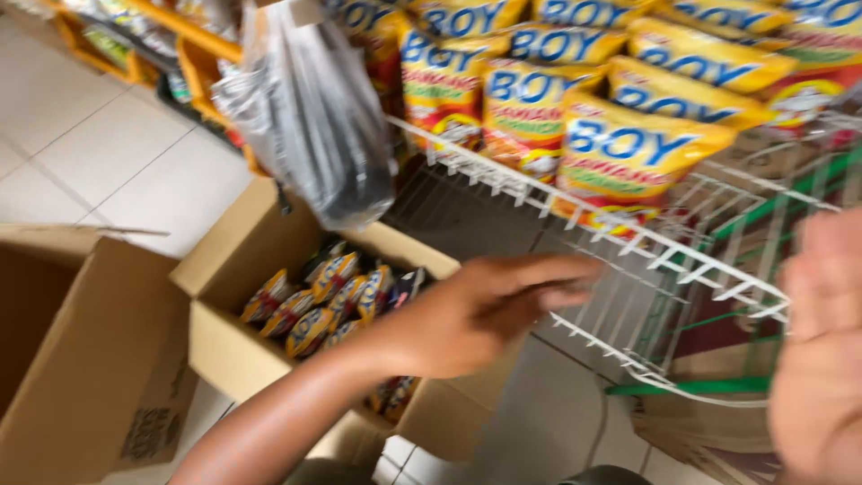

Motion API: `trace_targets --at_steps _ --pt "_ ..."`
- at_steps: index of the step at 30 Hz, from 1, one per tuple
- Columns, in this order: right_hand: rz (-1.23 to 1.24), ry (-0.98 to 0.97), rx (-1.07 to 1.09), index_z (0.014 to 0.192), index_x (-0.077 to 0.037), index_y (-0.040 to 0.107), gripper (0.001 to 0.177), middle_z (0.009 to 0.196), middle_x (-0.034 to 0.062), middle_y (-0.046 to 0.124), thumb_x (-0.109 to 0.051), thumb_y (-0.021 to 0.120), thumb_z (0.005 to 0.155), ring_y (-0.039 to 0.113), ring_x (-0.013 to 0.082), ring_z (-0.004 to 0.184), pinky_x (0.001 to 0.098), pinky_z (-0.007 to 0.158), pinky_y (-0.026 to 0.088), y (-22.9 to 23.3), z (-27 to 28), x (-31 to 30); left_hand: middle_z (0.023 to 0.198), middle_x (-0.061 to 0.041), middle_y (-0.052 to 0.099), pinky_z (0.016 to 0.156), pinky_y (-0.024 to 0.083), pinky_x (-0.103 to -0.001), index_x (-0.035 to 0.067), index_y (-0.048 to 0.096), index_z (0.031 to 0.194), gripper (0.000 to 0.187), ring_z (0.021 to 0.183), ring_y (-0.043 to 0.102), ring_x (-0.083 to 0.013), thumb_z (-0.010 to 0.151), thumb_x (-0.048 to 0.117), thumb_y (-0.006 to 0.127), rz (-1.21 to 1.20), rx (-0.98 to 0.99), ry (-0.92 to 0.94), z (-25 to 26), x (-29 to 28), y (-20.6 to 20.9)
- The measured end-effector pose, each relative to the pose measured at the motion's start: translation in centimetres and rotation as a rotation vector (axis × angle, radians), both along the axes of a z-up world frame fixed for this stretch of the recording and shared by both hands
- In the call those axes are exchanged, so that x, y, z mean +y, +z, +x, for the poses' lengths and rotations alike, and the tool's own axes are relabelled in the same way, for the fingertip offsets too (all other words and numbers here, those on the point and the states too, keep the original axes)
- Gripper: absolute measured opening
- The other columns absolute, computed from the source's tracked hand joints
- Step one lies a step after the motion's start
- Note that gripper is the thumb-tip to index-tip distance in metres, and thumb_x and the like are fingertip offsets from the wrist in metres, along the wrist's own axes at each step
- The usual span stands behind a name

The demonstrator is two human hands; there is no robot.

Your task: Stocking bags of snacks from a cardboard box onto grocery store shelves.

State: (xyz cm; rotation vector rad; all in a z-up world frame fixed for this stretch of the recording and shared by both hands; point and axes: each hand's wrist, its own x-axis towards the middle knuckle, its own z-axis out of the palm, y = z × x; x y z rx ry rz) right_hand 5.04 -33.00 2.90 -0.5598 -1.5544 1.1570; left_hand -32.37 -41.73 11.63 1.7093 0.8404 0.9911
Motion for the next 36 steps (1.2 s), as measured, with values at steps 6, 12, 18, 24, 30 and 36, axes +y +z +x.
trace_targets --at_steps 6,12,18,24,30,36 --pt "-0.411 0.409 0.040 0.155 0.002 0.036 0.059 0.156 0.0241 0.049 -0.004 0.050 0.098 0.046 0.0356 0.148 0.0477 0.122 0.036 -4.0 -22.5 -7.6 0.124 -0.009 0.074 0.098 0.052 -0.030 0.002 0.062 0.136 0.037 0.111 0.066 -0.0134 0.104 0.017 0.054 -0.257 0.223 0.296 -19.7 -4.0 -9.9" --pt "-0.818 0.536 -0.237 0.148 -0.004 0.045 0.051 0.147 0.0157 0.057 -0.008 0.054 0.098 0.059 0.0270 0.132 0.0409 0.110 0.048 -18.6 -40.8 -4.6 0.108 -0.018 0.073 0.090 0.053 -0.036 -0.006 0.067 0.120 0.034 0.098 0.067 -0.0201 0.101 0.020 0.061 -0.195 0.461 0.562 -34.1 0.8 -26.7" --pt "-1.019 0.362 -0.380 0.149 -0.008 0.042 0.050 0.141 0.0096 0.060 -0.011 0.052 0.100 0.068 0.0216 0.120 0.0342 0.098 0.058 -27.5 -54.1 -2.8 0.106 -0.019 0.074 0.088 0.054 -0.036 -0.006 0.069 0.116 0.034 0.098 0.070 -0.0232 0.096 0.020 0.058 -0.042 0.345 0.808 -41.2 7.6 -45.7" --pt "-0.875 0.162 -0.423 0.135 0.004 0.041 0.050 0.113 0.0264 0.067 -0.002 0.065 0.091 0.073 0.0329 0.089 0.0379 0.069 0.062 -32.9 -61.7 -0.1 0.097 -0.022 0.075 0.081 0.055 -0.039 0.000 0.071 0.119 0.036 0.088 0.071 -0.0283 0.099 0.026 0.056 -0.417 0.254 0.871 -41.7 7.1 -43.9" --pt "-0.973 0.101 -0.550 0.133 -0.005 0.026 0.060 0.099 0.0255 0.067 -0.017 0.069 0.092 0.075 0.0386 0.066 0.0445 0.050 0.062 -28.5 -64.6 0.8 0.096 -0.020 0.075 0.076 0.057 -0.039 0.007 0.073 0.116 0.034 0.081 0.073 -0.0273 0.094 0.027 0.056 -0.380 0.372 0.800 -44.0 8.0 -46.5" --pt "-0.814 0.068 -0.694 0.128 0.001 0.034 0.050 0.094 0.0270 0.071 -0.016 0.067 0.094 0.075 0.0365 0.060 0.0453 0.043 0.061 -28.9 -65.0 0.9 0.102 -0.021 0.074 0.081 0.055 -0.045 0.009 0.073 0.116 0.034 0.093 0.071 -0.0370 0.092 0.027 0.058 -0.491 0.407 0.869 -43.1 7.1 -43.3"
